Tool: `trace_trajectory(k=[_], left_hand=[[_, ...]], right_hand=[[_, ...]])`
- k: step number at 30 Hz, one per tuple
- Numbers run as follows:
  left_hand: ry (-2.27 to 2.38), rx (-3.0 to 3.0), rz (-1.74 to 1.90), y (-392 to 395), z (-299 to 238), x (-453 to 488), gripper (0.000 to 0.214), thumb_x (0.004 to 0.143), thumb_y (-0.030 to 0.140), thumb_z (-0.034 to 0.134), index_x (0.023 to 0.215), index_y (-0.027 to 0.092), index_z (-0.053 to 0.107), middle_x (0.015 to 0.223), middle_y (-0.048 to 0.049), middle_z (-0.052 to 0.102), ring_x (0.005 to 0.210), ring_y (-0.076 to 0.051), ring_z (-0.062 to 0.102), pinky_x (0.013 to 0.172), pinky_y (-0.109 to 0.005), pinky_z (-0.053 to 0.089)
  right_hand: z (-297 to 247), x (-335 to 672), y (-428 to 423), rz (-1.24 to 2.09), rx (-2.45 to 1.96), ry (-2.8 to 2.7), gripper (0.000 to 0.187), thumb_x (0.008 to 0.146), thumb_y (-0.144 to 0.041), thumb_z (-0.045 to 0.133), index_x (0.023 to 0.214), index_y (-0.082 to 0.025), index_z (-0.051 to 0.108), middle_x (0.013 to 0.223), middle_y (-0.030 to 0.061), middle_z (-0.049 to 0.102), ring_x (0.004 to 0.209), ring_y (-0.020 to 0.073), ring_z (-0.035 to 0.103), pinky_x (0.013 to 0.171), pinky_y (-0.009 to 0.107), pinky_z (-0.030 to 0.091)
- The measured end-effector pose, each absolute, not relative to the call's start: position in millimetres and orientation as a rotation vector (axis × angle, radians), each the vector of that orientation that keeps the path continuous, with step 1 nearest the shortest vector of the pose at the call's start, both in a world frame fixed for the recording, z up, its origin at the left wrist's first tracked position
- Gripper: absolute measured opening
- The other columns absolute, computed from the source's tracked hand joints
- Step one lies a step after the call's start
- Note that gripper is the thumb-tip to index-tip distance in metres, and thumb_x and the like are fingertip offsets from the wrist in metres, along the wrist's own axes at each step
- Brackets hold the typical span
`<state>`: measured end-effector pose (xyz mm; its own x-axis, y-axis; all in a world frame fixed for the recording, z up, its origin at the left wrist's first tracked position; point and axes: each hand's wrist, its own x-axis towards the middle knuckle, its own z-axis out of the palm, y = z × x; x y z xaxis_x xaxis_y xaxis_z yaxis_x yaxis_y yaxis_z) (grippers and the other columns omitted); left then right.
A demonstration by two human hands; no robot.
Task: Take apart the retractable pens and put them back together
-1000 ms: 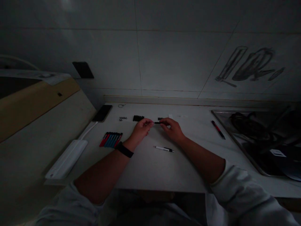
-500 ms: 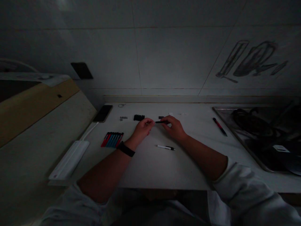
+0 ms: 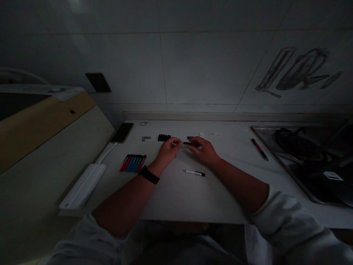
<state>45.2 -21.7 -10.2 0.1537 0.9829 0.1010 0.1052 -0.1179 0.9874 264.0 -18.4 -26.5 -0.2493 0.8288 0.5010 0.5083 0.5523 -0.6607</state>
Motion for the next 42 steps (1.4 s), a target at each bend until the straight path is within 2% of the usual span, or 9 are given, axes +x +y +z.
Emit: trace_trajectory(k=[2,8,13,18,23,28,33,37,42], left_hand=[[1.126,1.451,1.123,-21.3,-11.0,45.0,0.030,0.086,0.046,0.072,0.099,0.020,0.067,0.070,0.0029,0.058,0.048,-0.009,0.047,0.048,-0.023,0.036],[1.135,1.464,1.132,-22.6,-10.6,45.1,0.029,0.087,0.045,0.071,0.100,0.020,0.067,0.071,0.0027,0.058,0.049,-0.009,0.048,0.047,-0.023,0.036],[1.132,1.455,1.132,-21.9,-11.5,45.4,0.029,0.087,0.044,0.071,0.101,0.019,0.067,0.073,0.0023,0.059,0.051,-0.009,0.048,0.049,-0.022,0.037],[1.133,1.469,1.126,-21.9,-11.4,45.0,0.029,0.087,0.045,0.070,0.100,0.020,0.067,0.075,0.0016,0.059,0.054,-0.010,0.050,0.050,-0.022,0.039],[1.144,1.479,1.126,-21.3,-12.6,45.1,0.028,0.087,0.043,0.069,0.101,0.020,0.067,0.075,0.0016,0.060,0.054,-0.010,0.050,0.049,-0.023,0.039],[1.145,1.471,1.126,-21.5,-13.0,45.5,0.026,0.087,0.042,0.070,0.100,0.020,0.067,0.078,0.0006,0.062,0.056,-0.010,0.051,0.050,-0.023,0.039],[1.145,1.477,1.134,-20.9,-12.3,45.2,0.026,0.088,0.041,0.070,0.101,0.019,0.068,0.080,-0.0008,0.063,0.059,-0.012,0.052,0.050,-0.022,0.038],[1.156,1.510,1.129,-20.5,-12.0,45.2,0.024,0.089,0.040,0.069,0.101,0.019,0.068,0.077,-0.0001,0.063,0.060,-0.012,0.053,0.052,-0.023,0.039],[1.175,1.534,1.133,-20.5,-12.7,45.4,0.022,0.091,0.038,0.068,0.102,0.019,0.068,0.076,-0.0001,0.064,0.063,-0.012,0.056,0.059,-0.023,0.043]], right_hand=[[-28.1,263.6,-18.2,0.485,-1.080,-1.897,0.035,0.090,-0.036,0.071,0.123,-0.024,0.065,0.104,0.0064,0.074,0.084,0.0191,0.071,0.079,0.034,0.057],[-24.7,263.9,-17.9,0.408,-1.089,-1.934,0.018,0.099,-0.037,0.061,0.104,-0.023,0.069,0.098,0.0073,0.073,0.083,0.0201,0.069,0.078,0.035,0.056],[-24.5,263.5,-19.4,0.475,-1.073,-1.909,0.030,0.093,-0.037,0.068,0.120,-0.024,0.064,0.104,0.0067,0.073,0.085,0.0197,0.070,0.079,0.035,0.057],[-24.5,262.8,-18.7,0.449,-1.060,-1.933,0.019,0.099,-0.038,0.058,0.104,-0.023,0.068,0.098,0.0069,0.072,0.086,0.0206,0.068,0.079,0.035,0.055],[-23.0,263.4,-18.9,0.543,-1.035,-1.876,0.029,0.093,-0.037,0.067,0.117,-0.023,0.063,0.102,0.0059,0.071,0.085,0.0195,0.068,0.078,0.033,0.056],[-22.8,264.0,-19.2,0.455,-1.053,-1.917,0.017,0.100,-0.038,0.057,0.103,-0.024,0.066,0.099,0.0064,0.070,0.086,0.0201,0.067,0.079,0.035,0.055],[-24.7,264.0,-18.3,0.523,-1.036,-1.896,0.029,0.092,-0.037,0.068,0.118,-0.024,0.061,0.106,0.0071,0.070,0.085,0.0193,0.068,0.077,0.034,0.056],[-25.3,264.9,-17.0,0.445,-1.060,-1.913,0.016,0.097,-0.036,0.061,0.107,-0.023,0.064,0.101,0.0067,0.071,0.083,0.0188,0.067,0.077,0.033,0.055],[-23.9,265.7,-17.4,0.476,-1.039,-1.900,0.021,0.095,-0.037,0.066,0.110,-0.023,0.063,0.099,0.0057,0.070,0.083,0.0186,0.067,0.076,0.033,0.055]])
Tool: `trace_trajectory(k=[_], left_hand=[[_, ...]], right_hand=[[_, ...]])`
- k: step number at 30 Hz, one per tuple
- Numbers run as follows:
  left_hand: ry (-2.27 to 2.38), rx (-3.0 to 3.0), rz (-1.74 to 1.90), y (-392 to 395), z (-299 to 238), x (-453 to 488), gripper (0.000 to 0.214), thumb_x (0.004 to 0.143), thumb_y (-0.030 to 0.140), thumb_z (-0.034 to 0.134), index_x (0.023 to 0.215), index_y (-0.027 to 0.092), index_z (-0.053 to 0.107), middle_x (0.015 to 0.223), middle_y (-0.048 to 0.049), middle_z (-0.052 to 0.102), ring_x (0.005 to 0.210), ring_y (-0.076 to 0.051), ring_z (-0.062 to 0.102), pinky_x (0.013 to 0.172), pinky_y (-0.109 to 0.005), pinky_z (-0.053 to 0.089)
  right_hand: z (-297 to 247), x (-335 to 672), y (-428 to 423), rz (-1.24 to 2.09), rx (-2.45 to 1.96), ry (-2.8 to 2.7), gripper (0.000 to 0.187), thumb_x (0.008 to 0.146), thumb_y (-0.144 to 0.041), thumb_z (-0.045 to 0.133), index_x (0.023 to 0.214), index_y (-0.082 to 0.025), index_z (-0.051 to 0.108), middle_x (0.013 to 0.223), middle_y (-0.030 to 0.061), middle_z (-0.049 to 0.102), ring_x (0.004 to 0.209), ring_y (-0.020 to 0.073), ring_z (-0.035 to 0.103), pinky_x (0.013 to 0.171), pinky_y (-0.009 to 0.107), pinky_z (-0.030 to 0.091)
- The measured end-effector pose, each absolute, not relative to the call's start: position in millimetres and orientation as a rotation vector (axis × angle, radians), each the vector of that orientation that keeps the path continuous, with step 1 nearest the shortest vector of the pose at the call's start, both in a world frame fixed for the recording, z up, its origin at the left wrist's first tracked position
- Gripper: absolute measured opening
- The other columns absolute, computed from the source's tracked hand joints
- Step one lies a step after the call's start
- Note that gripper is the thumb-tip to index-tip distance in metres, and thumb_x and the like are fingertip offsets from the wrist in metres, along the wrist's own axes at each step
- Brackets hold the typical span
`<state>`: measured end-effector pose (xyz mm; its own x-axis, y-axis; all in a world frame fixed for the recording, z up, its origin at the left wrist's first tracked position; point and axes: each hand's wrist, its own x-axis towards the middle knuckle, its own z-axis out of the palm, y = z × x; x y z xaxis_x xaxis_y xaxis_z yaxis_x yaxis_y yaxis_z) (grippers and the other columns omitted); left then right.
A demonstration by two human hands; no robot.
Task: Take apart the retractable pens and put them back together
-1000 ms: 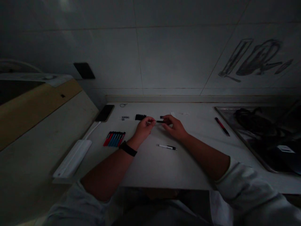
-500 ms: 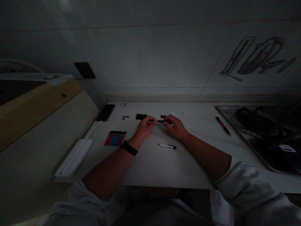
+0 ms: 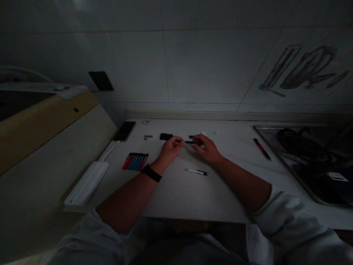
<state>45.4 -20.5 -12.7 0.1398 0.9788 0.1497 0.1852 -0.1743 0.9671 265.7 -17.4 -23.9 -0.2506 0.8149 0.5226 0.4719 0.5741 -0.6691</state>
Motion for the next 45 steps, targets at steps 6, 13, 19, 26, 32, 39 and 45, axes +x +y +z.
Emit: trace_trajectory(k=[6,13,19,26,32,39,45], left_hand=[[1.178,1.616,1.137,-19.3,-14.7,45.6,0.016,0.094,0.035,0.066,0.101,0.020,0.068,0.085,-0.0024,0.068,0.069,-0.014,0.060,0.063,-0.025,0.048],[1.163,2.077,1.215,-19.6,-16.5,41.5,0.028,0.088,0.019,0.072,0.116,0.021,0.067,0.118,-0.0071,0.066,0.093,-0.017,0.064,0.085,-0.033,0.055],[1.058,2.313,1.158,-17.0,-22.3,40.8,0.012,0.086,0.019,0.077,0.096,0.020,0.070,0.104,-0.0053,0.063,0.103,-0.021,0.064,0.098,-0.040,0.053],[1.159,2.229,1.168,-15.6,-19.8,39.6,0.006,0.093,0.024,0.070,0.098,0.021,0.070,0.105,-0.0053,0.065,0.104,-0.022,0.065,0.097,-0.040,0.054],[1.187,2.213,1.125,-16.7,-19.8,40.5,0.006,0.094,0.024,0.068,0.098,0.021,0.071,0.106,-0.0056,0.065,0.102,-0.022,0.065,0.090,-0.038,0.056],[1.199,2.191,1.104,-17.7,-19.2,40.9,0.006,0.094,0.026,0.068,0.097,0.021,0.070,0.107,-0.0059,0.065,0.102,-0.022,0.065,0.089,-0.038,0.056],[1.190,2.208,1.098,-17.1,-19.6,40.9,0.007,0.094,0.026,0.067,0.098,0.021,0.070,0.106,-0.0063,0.065,0.102,-0.022,0.065,0.090,-0.039,0.056]], right_hand=[[-25.1,264.3,-17.6,0.420,-1.041,-1.910,0.015,0.095,-0.035,0.064,0.105,-0.023,0.065,0.097,0.0056,0.069,0.082,0.0187,0.066,0.075,0.033,0.055],[-20.9,271.6,-15.2,0.244,-0.990,-2.094,0.011,0.096,-0.026,0.062,0.105,-0.023,0.067,0.100,0.0075,0.067,0.088,0.0207,0.065,0.081,0.035,0.054],[-14.6,266.8,-23.8,0.209,-0.906,-2.246,0.015,0.099,-0.027,0.061,0.111,-0.023,0.068,0.112,0.0111,0.068,0.107,0.0242,0.065,0.092,0.038,0.054],[-11.0,289.2,1.6,0.051,-1.169,-1.961,0.026,0.100,-0.033,0.058,0.120,-0.020,0.069,0.113,0.0124,0.071,0.108,0.0257,0.065,0.100,0.041,0.051],[-21.2,308.6,18.8,-0.047,-1.557,-2.111,0.037,0.098,-0.029,0.059,0.133,-0.022,0.070,0.137,0.0150,0.062,0.124,0.0300,0.059,0.109,0.047,0.045],[-24.1,295.1,13.2,-0.064,-1.687,-2.278,0.040,0.104,-0.033,0.051,0.140,-0.033,0.069,0.155,0.0120,0.050,0.140,0.0319,0.047,0.115,0.051,0.037],[-24.1,297.2,13.5,-0.102,-1.616,-2.261,0.037,0.098,-0.024,0.059,0.132,-0.030,0.074,0.153,0.0129,0.053,0.140,0.0328,0.047,0.117,0.053,0.035]])
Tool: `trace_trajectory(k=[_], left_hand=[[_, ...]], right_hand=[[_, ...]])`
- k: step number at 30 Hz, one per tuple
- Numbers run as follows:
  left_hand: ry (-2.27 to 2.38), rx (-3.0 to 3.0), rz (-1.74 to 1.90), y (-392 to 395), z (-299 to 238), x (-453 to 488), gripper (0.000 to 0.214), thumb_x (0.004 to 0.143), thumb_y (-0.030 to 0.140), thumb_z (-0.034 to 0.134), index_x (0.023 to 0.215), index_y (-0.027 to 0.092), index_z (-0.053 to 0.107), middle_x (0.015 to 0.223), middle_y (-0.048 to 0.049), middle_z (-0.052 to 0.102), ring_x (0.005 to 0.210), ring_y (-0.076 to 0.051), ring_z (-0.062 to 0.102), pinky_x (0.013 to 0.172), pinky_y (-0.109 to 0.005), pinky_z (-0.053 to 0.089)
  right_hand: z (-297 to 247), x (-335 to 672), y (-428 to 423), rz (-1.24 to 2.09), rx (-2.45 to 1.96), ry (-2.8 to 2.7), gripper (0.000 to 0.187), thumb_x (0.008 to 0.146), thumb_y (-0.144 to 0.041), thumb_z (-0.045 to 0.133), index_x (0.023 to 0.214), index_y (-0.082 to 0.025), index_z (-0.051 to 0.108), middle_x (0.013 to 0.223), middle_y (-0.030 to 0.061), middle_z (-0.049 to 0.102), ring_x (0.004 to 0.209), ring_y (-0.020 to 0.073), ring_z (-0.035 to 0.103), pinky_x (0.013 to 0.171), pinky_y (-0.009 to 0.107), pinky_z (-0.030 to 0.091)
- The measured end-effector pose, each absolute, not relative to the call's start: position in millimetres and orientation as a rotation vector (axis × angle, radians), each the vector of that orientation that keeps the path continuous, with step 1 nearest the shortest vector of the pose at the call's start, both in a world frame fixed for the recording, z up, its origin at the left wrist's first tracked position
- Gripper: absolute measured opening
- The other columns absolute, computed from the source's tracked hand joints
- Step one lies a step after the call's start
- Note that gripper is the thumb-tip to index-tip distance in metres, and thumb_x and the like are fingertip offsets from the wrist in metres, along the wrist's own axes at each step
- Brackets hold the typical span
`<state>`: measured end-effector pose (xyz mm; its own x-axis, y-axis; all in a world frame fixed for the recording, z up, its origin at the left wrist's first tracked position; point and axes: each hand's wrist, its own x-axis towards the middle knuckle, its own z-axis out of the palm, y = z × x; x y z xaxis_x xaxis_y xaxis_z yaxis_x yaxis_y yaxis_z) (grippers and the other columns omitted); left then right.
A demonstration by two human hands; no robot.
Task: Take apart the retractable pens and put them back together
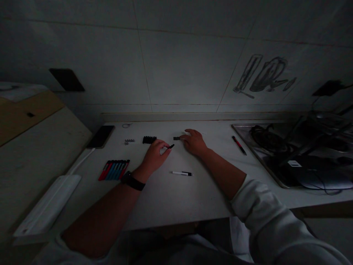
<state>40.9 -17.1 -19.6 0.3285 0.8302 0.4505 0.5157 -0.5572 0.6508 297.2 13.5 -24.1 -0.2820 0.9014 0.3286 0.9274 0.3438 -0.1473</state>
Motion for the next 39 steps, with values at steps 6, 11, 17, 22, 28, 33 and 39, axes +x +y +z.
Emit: trace_trajectory(k=[6,11,17,22,28,33,39], left_hand=[[1.175,2.219,1.094,-15.7,-22.0,40.5,0.007,0.094,0.027,0.067,0.097,0.022,0.070,0.106,-0.0058,0.065,0.100,-0.022,0.065,0.090,-0.039,0.056],[1.191,2.218,1.085,-14.8,-23.8,40.8,0.006,0.093,0.025,0.068,0.096,0.022,0.071,0.106,-0.0055,0.065,0.101,-0.022,0.065,0.090,-0.038,0.056],[1.176,2.222,1.064,-15.7,-22.6,40.4,0.007,0.094,0.026,0.067,0.097,0.021,0.070,0.107,-0.0062,0.065,0.104,-0.022,0.064,0.091,-0.039,0.055],[1.189,2.215,1.072,-15.2,-24.8,40.6,0.007,0.093,0.026,0.068,0.097,0.021,0.071,0.107,-0.0062,0.066,0.101,-0.022,0.065,0.089,-0.038,0.056],[1.194,2.228,1.074,-14.2,-23.8,40.5,0.006,0.092,0.024,0.069,0.097,0.021,0.071,0.105,-0.0056,0.065,0.099,-0.021,0.065,0.090,-0.038,0.056],[1.193,2.218,1.096,-16.6,-18.5,39.7,0.004,0.092,0.022,0.070,0.096,0.021,0.070,0.104,-0.0056,0.065,0.102,-0.022,0.065,0.096,-0.040,0.055],[1.162,2.217,1.120,-17.1,-18.5,40.5,0.003,0.093,0.021,0.070,0.096,0.020,0.070,0.103,-0.0057,0.065,0.103,-0.022,0.065,0.098,-0.041,0.054]], right_hand=[[-28.2,299.0,15.7,-0.082,-1.585,-2.243,0.036,0.096,-0.021,0.060,0.127,-0.030,0.077,0.149,0.0131,0.056,0.138,0.0339,0.048,0.116,0.056,0.036],[-29.9,301.2,18.5,-0.109,-1.568,-2.232,0.031,0.096,-0.021,0.062,0.122,-0.029,0.078,0.144,0.0127,0.059,0.134,0.0328,0.051,0.114,0.055,0.038],[-27.0,303.9,20.2,-0.148,-1.517,-2.273,0.019,0.093,-0.025,0.068,0.109,-0.025,0.080,0.131,0.0114,0.066,0.125,0.0321,0.055,0.113,0.053,0.037],[-18.7,297.7,11.1,-0.136,-1.327,-2.423,0.015,0.094,-0.024,0.069,0.104,-0.023,0.079,0.123,0.0117,0.070,0.117,0.0293,0.058,0.109,0.049,0.039],[-10.7,280.8,-3.1,-0.117,-1.191,-2.512,0.014,0.095,-0.019,0.065,0.101,-0.019,0.078,0.114,0.0131,0.072,0.112,0.0286,0.061,0.105,0.045,0.042],[-13.8,278.5,-6.3,0.127,-1.151,-2.366,0.017,0.097,-0.020,0.059,0.106,-0.020,0.074,0.102,0.0106,0.074,0.098,0.0254,0.066,0.091,0.040,0.050],[-21.8,275.9,-4.9,0.351,-1.046,-2.045,0.019,0.098,-0.028,0.058,0.108,-0.023,0.073,0.106,0.0088,0.076,0.098,0.0236,0.070,0.091,0.041,0.053]])
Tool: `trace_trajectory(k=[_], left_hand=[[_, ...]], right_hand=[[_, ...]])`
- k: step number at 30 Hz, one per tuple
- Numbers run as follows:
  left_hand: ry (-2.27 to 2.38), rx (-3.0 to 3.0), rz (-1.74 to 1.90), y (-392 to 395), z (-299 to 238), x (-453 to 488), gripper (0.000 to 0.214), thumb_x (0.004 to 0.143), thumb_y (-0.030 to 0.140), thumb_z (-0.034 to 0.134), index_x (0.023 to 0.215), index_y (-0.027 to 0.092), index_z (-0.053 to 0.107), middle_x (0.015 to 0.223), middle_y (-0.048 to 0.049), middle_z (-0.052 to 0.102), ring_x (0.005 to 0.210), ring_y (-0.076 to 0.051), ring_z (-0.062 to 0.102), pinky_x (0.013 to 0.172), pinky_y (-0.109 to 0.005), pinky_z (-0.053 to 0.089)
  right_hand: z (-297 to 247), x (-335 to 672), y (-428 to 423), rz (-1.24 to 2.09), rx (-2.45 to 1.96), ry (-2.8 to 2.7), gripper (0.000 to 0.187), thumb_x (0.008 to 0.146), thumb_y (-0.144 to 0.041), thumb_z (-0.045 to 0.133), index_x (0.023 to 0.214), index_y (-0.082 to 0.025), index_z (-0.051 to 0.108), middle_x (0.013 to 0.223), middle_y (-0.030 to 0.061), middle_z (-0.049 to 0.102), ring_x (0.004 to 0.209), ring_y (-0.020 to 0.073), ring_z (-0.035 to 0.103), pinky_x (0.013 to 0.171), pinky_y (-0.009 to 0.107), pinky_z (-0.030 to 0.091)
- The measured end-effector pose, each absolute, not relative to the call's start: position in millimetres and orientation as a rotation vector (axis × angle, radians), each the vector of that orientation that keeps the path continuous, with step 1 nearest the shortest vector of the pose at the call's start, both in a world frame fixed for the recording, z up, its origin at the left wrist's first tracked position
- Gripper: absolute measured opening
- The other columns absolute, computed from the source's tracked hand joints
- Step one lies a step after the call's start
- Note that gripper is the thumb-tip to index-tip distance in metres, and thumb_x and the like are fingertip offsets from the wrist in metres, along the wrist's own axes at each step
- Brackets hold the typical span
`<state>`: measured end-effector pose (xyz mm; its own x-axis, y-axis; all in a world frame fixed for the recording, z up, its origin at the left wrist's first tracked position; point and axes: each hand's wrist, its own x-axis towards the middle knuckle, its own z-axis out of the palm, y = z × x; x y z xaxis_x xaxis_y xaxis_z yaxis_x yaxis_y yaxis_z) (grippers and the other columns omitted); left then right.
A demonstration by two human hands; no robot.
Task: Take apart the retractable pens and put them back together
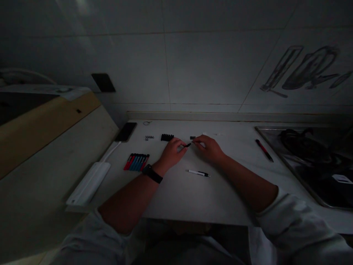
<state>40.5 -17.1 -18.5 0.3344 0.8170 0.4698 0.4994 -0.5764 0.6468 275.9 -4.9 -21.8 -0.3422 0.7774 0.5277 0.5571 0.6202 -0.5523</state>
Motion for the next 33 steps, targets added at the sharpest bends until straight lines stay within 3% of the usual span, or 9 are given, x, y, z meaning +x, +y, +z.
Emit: trace_trajectory(k=[11,26,33], left_hand=[[1.121,2.236,1.132,-17.1,-20.0,40.8,0.004,0.093,0.020,0.070,0.096,0.020,0.070,0.103,-0.0054,0.065,0.103,-0.021,0.064,0.097,-0.039,0.053],[1.117,2.216,1.114,-17.3,-19.0,41.0,0.005,0.093,0.022,0.071,0.097,0.020,0.071,0.103,-0.0055,0.065,0.103,-0.021,0.065,0.097,-0.039,0.054],[1.103,2.188,1.179,-17.0,-16.9,41.3,0.005,0.094,0.021,0.070,0.099,0.019,0.071,0.103,-0.0058,0.066,0.102,-0.020,0.065,0.095,-0.037,0.054]], right_hand=[[-21.3,266.2,-6.1,0.787,-1.047,-1.710,0.020,0.089,-0.043,0.069,0.095,-0.024,0.066,0.089,0.0026,0.073,0.082,0.0189,0.069,0.079,0.035,0.055],[-21.2,262.9,-10.9,0.762,-1.048,-1.733,0.019,0.088,-0.041,0.071,0.093,-0.022,0.071,0.090,0.0039,0.075,0.084,0.0200,0.072,0.084,0.038,0.057],[-13.2,262.4,-15.4,0.664,-1.085,-1.781,0.027,0.091,-0.045,0.069,0.106,-0.024,0.077,0.105,0.0077,0.079,0.096,0.0222,0.075,0.090,0.039,0.060]])
